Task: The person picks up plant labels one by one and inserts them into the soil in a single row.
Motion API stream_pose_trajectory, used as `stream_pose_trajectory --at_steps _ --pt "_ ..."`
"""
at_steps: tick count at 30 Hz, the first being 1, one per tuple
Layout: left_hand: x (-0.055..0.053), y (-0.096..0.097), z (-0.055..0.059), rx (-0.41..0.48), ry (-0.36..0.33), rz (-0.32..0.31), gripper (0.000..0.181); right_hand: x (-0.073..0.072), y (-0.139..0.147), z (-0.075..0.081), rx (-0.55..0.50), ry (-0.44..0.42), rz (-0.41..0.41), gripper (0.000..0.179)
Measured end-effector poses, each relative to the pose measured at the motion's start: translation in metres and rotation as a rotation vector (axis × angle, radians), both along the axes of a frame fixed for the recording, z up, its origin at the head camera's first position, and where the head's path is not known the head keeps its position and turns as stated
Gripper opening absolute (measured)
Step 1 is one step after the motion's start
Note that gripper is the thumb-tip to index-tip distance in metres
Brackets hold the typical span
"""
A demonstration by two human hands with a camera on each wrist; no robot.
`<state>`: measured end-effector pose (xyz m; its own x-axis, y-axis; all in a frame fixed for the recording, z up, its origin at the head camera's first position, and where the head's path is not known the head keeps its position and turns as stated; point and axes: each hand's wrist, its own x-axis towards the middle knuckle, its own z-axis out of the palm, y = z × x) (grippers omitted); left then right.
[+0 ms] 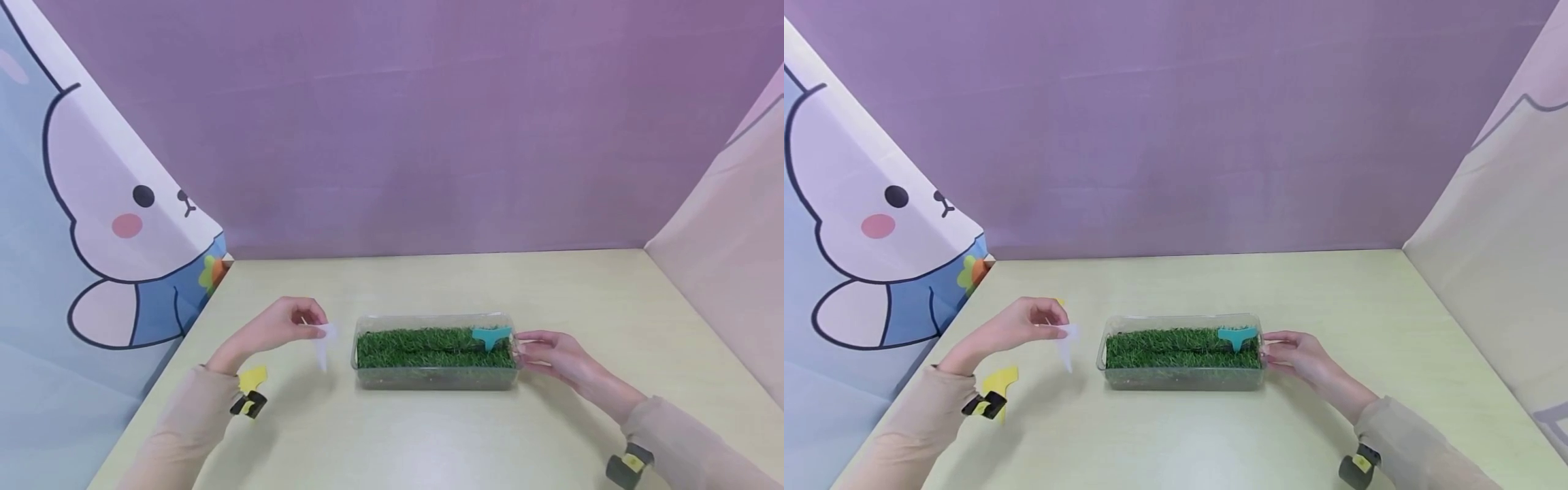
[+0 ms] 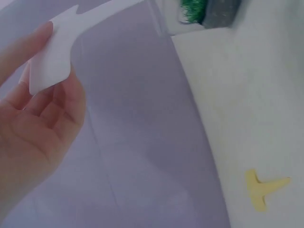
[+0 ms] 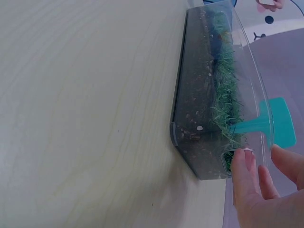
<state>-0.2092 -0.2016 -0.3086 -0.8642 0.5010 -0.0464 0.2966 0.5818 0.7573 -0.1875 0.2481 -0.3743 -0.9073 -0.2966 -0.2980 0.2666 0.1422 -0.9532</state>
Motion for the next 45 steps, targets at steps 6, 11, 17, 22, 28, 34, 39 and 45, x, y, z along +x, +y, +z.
stream_pose_trajectory --at_steps 6,11,17,22,28,34,39,45 --pt "0.000 0.014 0.009 0.020 0.026 0.018 0.011 -0.001 0.000 -0.001 -0.005 -0.001 -0.005 0.052" --pt "0.004 0.029 0.015 0.064 0.052 0.013 0.009 0.000 -0.001 -0.001 -0.007 -0.007 -0.006 0.052" --pt "0.004 0.046 0.018 0.112 0.077 0.000 0.007 0.000 0.000 -0.001 -0.010 -0.015 -0.002 0.053" --pt "0.001 0.058 0.017 0.126 0.088 0.001 0.008 0.000 0.000 -0.001 -0.004 -0.009 -0.002 0.052" --pt "-0.004 0.072 0.016 0.123 0.104 -0.018 0.008 0.000 0.001 -0.001 -0.003 -0.014 0.001 0.052" --pt "-0.007 0.086 0.015 0.134 0.091 -0.036 0.008 0.000 0.000 0.001 -0.006 -0.008 0.004 0.053" --pt "-0.009 0.095 0.014 0.130 0.092 -0.041 0.008 0.000 0.000 0.002 -0.011 -0.006 0.008 0.054" --pt "-0.010 0.106 0.012 0.148 0.083 -0.042 0.009 0.000 0.000 0.002 -0.006 -0.012 -0.003 0.054"
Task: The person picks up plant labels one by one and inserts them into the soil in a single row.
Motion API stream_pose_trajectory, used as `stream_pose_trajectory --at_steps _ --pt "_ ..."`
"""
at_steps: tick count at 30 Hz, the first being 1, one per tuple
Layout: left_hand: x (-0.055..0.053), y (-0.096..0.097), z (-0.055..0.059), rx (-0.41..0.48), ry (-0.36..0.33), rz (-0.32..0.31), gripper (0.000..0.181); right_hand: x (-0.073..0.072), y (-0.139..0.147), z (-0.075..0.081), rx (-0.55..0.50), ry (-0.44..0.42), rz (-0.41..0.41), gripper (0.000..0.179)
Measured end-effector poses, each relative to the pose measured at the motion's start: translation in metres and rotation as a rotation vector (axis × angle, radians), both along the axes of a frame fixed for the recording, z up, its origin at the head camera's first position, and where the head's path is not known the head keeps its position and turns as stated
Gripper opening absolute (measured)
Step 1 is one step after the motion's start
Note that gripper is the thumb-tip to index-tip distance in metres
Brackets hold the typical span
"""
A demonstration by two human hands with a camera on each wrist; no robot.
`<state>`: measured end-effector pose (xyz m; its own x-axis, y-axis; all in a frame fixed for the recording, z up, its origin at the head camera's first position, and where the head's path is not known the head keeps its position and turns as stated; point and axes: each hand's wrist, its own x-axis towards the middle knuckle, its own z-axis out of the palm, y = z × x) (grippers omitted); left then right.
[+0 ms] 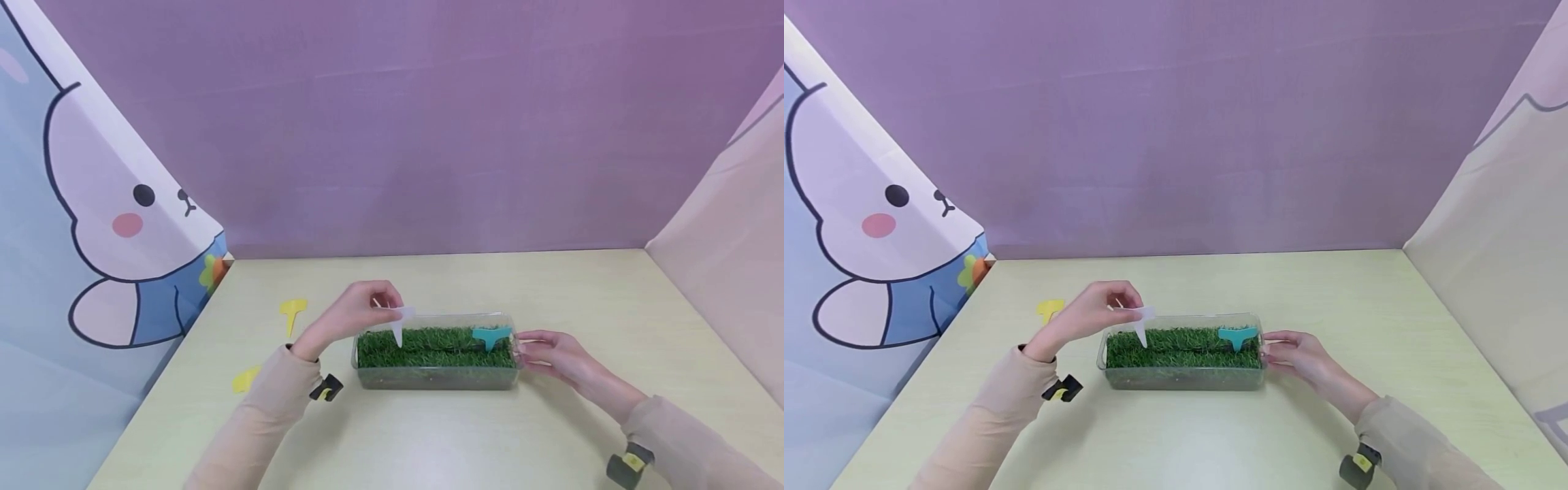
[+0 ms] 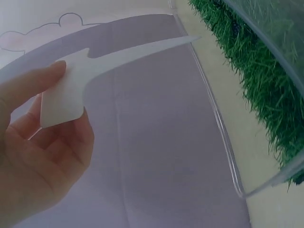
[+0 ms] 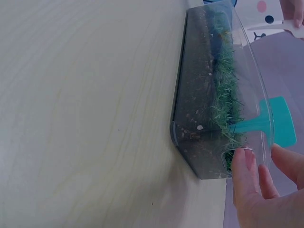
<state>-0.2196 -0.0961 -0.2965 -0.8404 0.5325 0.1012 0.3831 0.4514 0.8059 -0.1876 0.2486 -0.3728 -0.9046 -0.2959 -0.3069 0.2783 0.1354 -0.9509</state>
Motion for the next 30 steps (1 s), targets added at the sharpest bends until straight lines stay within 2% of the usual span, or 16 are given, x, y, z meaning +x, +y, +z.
stream_pose_trajectory --at_steps 10,22,30 --pt "-0.003 0.021 -0.005 -0.004 0.024 -0.018 0.007 0.000 0.000 0.000 -0.002 0.004 -0.003 0.054" --pt "-0.005 0.041 -0.012 0.003 0.014 -0.022 0.006 0.000 0.000 -0.001 -0.010 0.004 -0.002 0.053" --pt "-0.005 0.052 -0.015 -0.032 0.008 -0.022 0.005 0.000 0.000 0.000 -0.015 0.003 0.004 0.052"
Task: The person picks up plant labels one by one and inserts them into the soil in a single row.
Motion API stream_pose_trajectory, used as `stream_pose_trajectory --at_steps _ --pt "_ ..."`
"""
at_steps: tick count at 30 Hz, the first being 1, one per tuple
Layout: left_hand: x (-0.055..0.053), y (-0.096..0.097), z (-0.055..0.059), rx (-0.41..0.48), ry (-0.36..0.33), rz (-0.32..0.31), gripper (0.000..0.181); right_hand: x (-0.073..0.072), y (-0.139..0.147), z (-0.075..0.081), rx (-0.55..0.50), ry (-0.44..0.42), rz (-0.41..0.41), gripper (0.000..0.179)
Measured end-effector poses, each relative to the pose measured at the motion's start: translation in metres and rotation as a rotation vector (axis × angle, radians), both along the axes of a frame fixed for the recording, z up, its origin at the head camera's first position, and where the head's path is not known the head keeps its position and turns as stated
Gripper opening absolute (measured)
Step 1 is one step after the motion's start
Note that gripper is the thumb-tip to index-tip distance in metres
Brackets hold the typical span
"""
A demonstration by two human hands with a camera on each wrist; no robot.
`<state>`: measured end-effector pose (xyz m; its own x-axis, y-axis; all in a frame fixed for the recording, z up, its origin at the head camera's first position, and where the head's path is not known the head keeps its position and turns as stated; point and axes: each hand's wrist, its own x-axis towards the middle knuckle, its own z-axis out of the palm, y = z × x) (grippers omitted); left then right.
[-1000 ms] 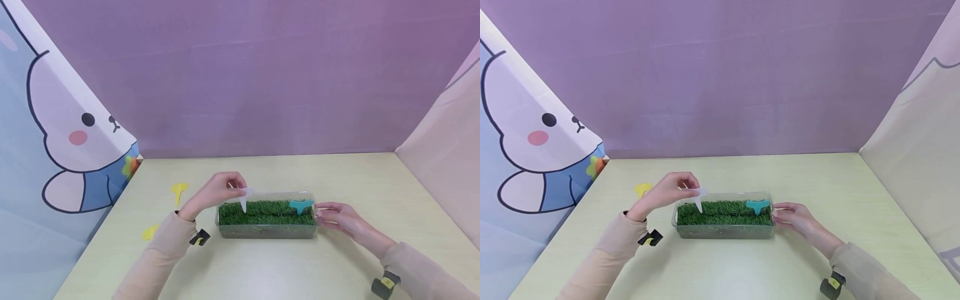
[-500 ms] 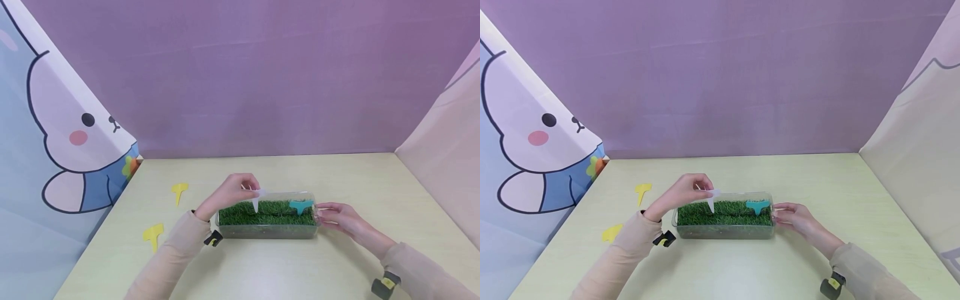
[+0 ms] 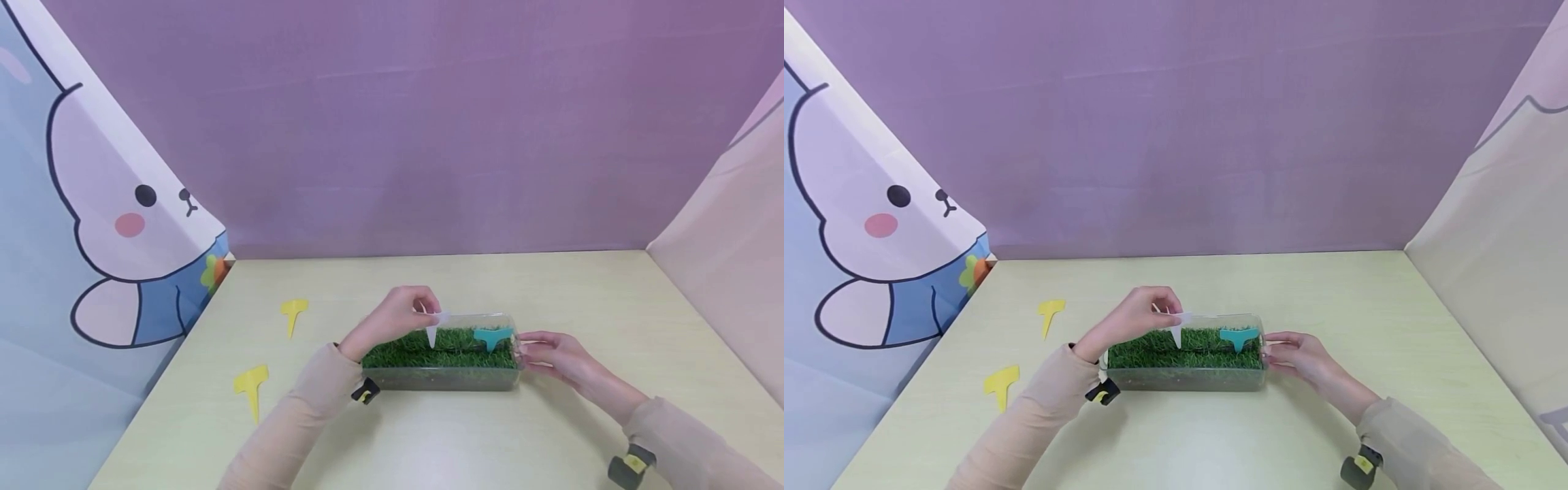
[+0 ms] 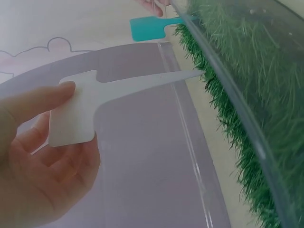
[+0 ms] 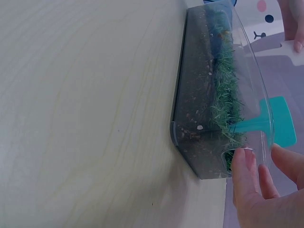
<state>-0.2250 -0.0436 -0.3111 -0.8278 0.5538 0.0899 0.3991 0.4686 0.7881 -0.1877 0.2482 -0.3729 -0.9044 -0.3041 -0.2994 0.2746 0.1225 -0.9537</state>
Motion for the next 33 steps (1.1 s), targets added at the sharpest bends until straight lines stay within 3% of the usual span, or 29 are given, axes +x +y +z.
stream_pose_trajectory --at_steps 21,33 --pt "-0.002 0.025 -0.012 -0.073 0.010 0.003 0.005 0.000 0.000 0.000 -0.009 -0.005 0.003 0.052" --pt "-0.001 0.028 -0.018 -0.122 0.016 0.010 0.005 0.000 0.001 0.000 -0.002 -0.004 0.002 0.052"
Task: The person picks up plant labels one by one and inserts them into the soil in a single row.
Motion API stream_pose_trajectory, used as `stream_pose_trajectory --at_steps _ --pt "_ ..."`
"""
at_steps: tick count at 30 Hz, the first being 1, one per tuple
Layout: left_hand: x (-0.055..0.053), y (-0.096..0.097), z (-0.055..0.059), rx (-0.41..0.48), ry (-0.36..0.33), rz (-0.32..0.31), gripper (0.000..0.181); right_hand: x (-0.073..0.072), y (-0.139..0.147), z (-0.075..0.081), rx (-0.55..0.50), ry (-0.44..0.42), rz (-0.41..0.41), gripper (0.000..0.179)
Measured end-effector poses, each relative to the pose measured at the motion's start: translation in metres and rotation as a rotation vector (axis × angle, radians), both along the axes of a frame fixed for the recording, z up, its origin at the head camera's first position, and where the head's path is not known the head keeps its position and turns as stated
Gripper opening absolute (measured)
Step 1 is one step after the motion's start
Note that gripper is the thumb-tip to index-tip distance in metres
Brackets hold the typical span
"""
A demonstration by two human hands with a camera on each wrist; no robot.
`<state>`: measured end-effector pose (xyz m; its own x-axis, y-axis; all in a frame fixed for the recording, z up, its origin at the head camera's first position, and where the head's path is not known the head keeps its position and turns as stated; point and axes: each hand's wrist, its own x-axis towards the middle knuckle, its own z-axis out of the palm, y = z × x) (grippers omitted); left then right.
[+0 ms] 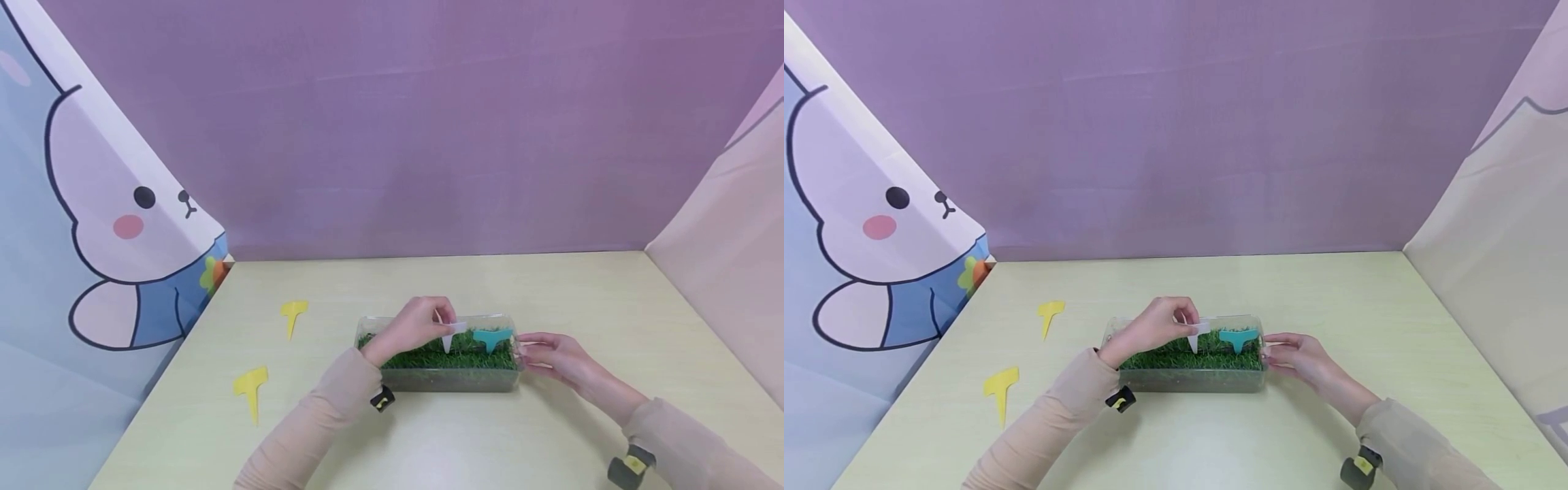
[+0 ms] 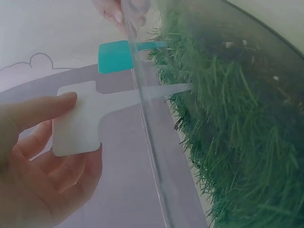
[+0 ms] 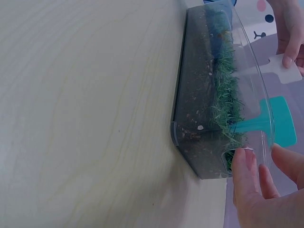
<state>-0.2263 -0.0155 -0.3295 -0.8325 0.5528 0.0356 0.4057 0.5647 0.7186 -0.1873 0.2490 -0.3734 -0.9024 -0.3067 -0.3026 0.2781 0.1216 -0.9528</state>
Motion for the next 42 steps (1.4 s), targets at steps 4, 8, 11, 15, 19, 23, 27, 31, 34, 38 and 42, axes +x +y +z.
stream_pose_trajectory --at_steps 4,8,11,15,19,23,27,31,34,38,42 --pt "0.002 0.002 -0.003 -0.008 -0.001 0.006 0.004 0.001 0.000 -0.001 -0.002 0.000 -0.007 0.051" --pt "0.005 0.004 -0.008 -0.030 0.007 0.009 0.004 0.003 0.000 -0.004 0.015 -0.003 -0.008 0.050" --pt "0.006 0.005 -0.011 -0.053 0.032 0.005 0.004 0.004 0.000 -0.005 0.018 -0.005 -0.003 0.049" --pt "0.005 0.007 -0.013 -0.080 0.083 -0.008 0.004 0.004 0.001 -0.004 -0.004 0.001 0.002 0.050" --pt "0.005 0.008 -0.013 -0.102 0.122 -0.008 0.004 0.003 0.001 -0.002 -0.022 0.011 0.016 0.051" --pt "0.005 0.011 -0.012 -0.117 0.136 0.011 0.007 0.003 0.002 -0.001 -0.034 0.013 0.028 0.051" --pt "0.004 0.013 -0.012 -0.131 0.149 0.031 0.009 0.002 0.001 -0.002 -0.026 0.009 0.010 0.051" --pt "0.005 0.014 -0.014 -0.138 0.154 0.053 0.010 0.001 0.000 -0.002 -0.018 0.005 0.000 0.051" --pt "0.006 0.015 -0.014 -0.144 0.151 0.064 0.011 0.001 0.000 -0.002 -0.020 0.004 0.001 0.052" --pt "0.007 0.016 -0.013 -0.146 0.146 0.074 0.011 0.000 0.000 -0.002 -0.024 0.007 0.004 0.052" --pt "0.006 0.016 -0.014 -0.143 0.138 0.083 0.011 0.000 0.001 -0.001 -0.041 0.008 0.019 0.051"
